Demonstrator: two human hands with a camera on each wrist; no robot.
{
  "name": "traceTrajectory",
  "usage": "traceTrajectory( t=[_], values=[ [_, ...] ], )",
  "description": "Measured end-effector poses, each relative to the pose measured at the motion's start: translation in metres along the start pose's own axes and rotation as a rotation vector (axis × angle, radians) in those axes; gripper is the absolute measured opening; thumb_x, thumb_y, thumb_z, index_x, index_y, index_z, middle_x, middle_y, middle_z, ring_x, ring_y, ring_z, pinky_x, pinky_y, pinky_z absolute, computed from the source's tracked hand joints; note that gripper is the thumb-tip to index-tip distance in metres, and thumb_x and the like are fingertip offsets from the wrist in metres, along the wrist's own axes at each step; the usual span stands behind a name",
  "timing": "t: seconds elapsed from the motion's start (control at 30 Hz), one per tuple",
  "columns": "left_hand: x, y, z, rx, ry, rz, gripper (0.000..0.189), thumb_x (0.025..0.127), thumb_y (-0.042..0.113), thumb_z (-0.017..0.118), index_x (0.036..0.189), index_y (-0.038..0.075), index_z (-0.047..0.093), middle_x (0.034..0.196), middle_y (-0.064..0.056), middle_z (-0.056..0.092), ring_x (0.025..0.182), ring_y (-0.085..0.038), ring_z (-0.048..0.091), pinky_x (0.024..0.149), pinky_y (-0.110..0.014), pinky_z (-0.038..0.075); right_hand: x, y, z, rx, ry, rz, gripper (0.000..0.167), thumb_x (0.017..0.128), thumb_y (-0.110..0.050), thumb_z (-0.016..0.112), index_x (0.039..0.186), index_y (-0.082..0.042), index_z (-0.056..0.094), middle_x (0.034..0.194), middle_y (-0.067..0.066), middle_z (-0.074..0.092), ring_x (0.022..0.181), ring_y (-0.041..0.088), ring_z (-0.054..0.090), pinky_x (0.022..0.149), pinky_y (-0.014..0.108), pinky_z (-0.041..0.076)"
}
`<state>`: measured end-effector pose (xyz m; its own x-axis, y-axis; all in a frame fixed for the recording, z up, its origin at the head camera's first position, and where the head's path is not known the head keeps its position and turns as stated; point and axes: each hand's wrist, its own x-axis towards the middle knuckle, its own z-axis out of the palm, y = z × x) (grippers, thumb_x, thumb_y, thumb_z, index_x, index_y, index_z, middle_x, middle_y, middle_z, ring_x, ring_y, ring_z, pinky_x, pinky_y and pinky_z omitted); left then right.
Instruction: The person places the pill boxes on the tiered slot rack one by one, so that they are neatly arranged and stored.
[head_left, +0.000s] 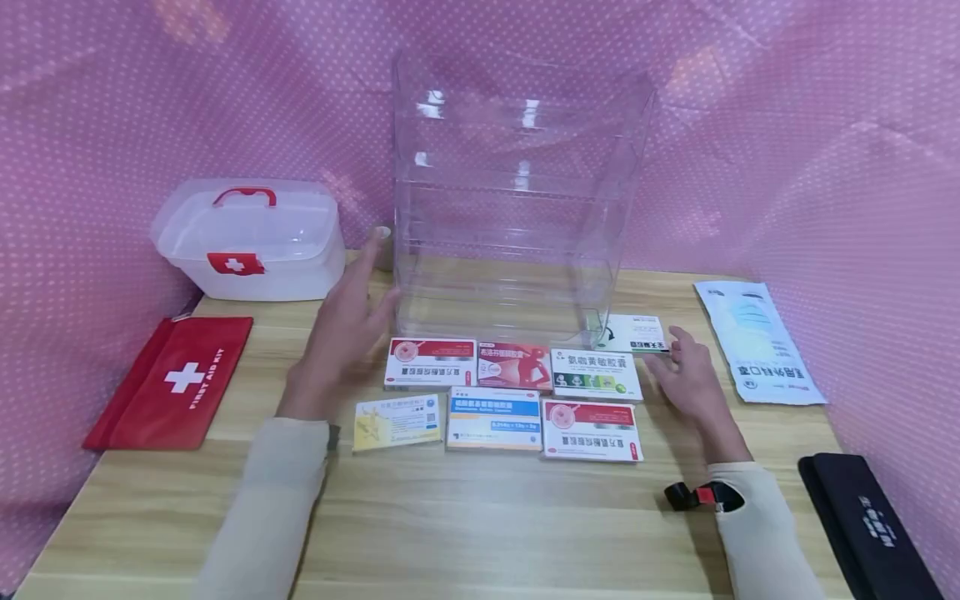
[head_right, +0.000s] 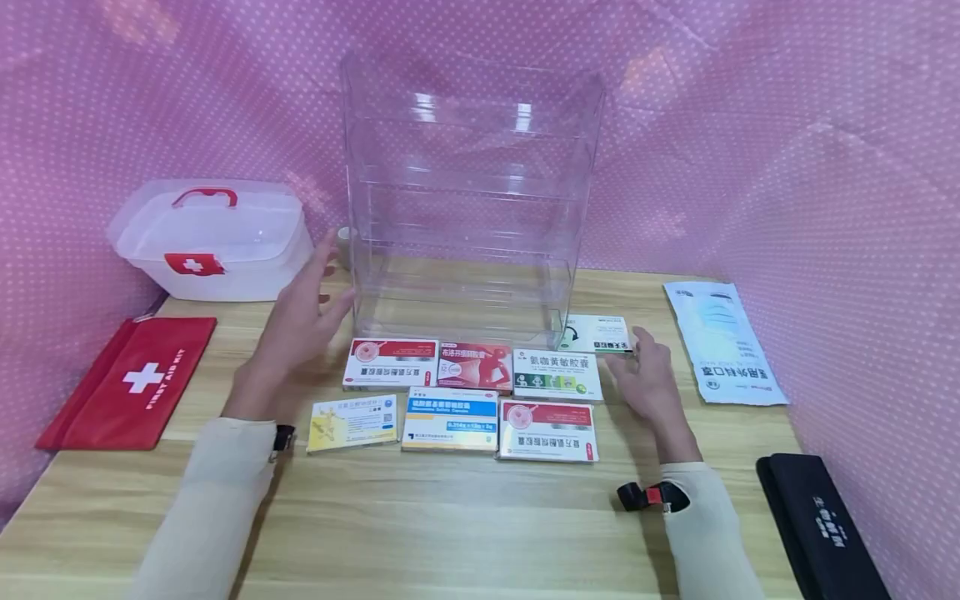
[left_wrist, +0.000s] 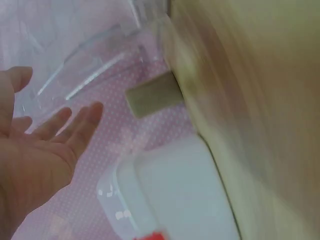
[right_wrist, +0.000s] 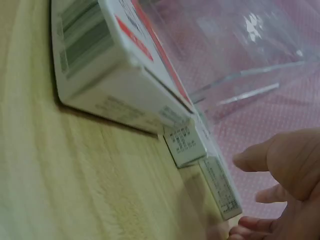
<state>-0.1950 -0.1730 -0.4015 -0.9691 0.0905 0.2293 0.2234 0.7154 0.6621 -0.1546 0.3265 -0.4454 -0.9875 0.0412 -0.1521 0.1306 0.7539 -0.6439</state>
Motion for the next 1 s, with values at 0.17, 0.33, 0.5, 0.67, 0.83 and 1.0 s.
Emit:
traceTrajectory(
  t=[0.17, 0.33, 0.5, 0.67, 0.83, 1.0],
  values=[
    [0.01, 0.01, 0.013, -0.055, 0.084, 0.016, 0.092, 0.106, 0.018, 0.065, 0.171, 0.05, 0.008, 0.17, -0.008, 0.047, 0.14, -0.038, 0.062, 0.104, -0.059, 0.06, 0.012, 0.011, 0.0, 0.067, -0.002, 0.064, 0.084, 0.112, -0.037, 0.053, 0.169, 0.006, 0.01, 0.159, 0.043, 0.039, 0.145, 0.057, 0.047, 0.12, 0.068, 0.043],
    [0.011, 0.013, 0.018, -0.033, 0.105, -0.009, 0.095, 0.105, 0.01, 0.065, 0.17, 0.051, 0.009, 0.168, -0.009, 0.049, 0.136, -0.037, 0.065, 0.111, -0.058, 0.057, 0.022, 0.019, -0.001, 0.079, -0.012, 0.101, 0.086, 0.11, -0.039, 0.059, 0.171, 0.002, 0.013, 0.16, 0.04, 0.04, 0.144, 0.053, 0.049, 0.116, 0.06, 0.05],
    [0.011, 0.013, 0.017, -0.044, 0.081, -0.031, 0.098, 0.105, 0.008, 0.063, 0.168, 0.056, 0.006, 0.165, -0.011, 0.053, 0.134, -0.036, 0.066, 0.116, -0.06, 0.053, 0.028, 0.017, -0.007, 0.097, -0.061, 0.134, 0.083, 0.11, -0.035, 0.06, 0.172, -0.002, 0.016, 0.158, 0.039, 0.043, 0.139, 0.049, 0.05, 0.11, 0.052, 0.05],
    [0.01, 0.009, 0.016, -0.038, 0.081, -0.022, 0.098, 0.104, 0.007, 0.063, 0.169, 0.055, 0.006, 0.165, -0.012, 0.053, 0.131, -0.035, 0.067, 0.114, -0.059, 0.054, 0.035, 0.012, -0.005, 0.039, -0.075, 0.123, 0.081, 0.111, -0.042, 0.056, 0.171, -0.002, 0.019, 0.151, 0.039, 0.049, 0.125, 0.045, 0.056, 0.102, 0.049, 0.05],
    [0.01, 0.007, 0.017, -0.047, 0.083, -0.013, 0.1, 0.103, 0.004, 0.063, 0.169, 0.054, 0.007, 0.163, -0.013, 0.055, 0.129, -0.035, 0.068, 0.11, -0.057, 0.058, 0.039, 0.011, -0.003, 0.018, -0.083, 0.129, 0.079, 0.11, -0.041, 0.06, 0.17, -0.004, 0.025, 0.15, 0.035, 0.051, 0.12, 0.041, 0.056, 0.089, 0.036, 0.05],
    [0.011, 0.009, 0.018, -0.056, 0.092, 0.0, 0.099, 0.103, 0.004, 0.063, 0.17, 0.053, 0.009, 0.162, -0.014, 0.056, 0.128, -0.035, 0.068, 0.109, -0.056, 0.059, 0.039, 0.01, -0.009, 0.013, -0.097, 0.148, 0.08, 0.109, -0.039, 0.06, 0.168, 0.001, 0.024, 0.154, 0.037, 0.046, 0.128, 0.044, 0.053, 0.096, 0.044, 0.051]
  ],
)
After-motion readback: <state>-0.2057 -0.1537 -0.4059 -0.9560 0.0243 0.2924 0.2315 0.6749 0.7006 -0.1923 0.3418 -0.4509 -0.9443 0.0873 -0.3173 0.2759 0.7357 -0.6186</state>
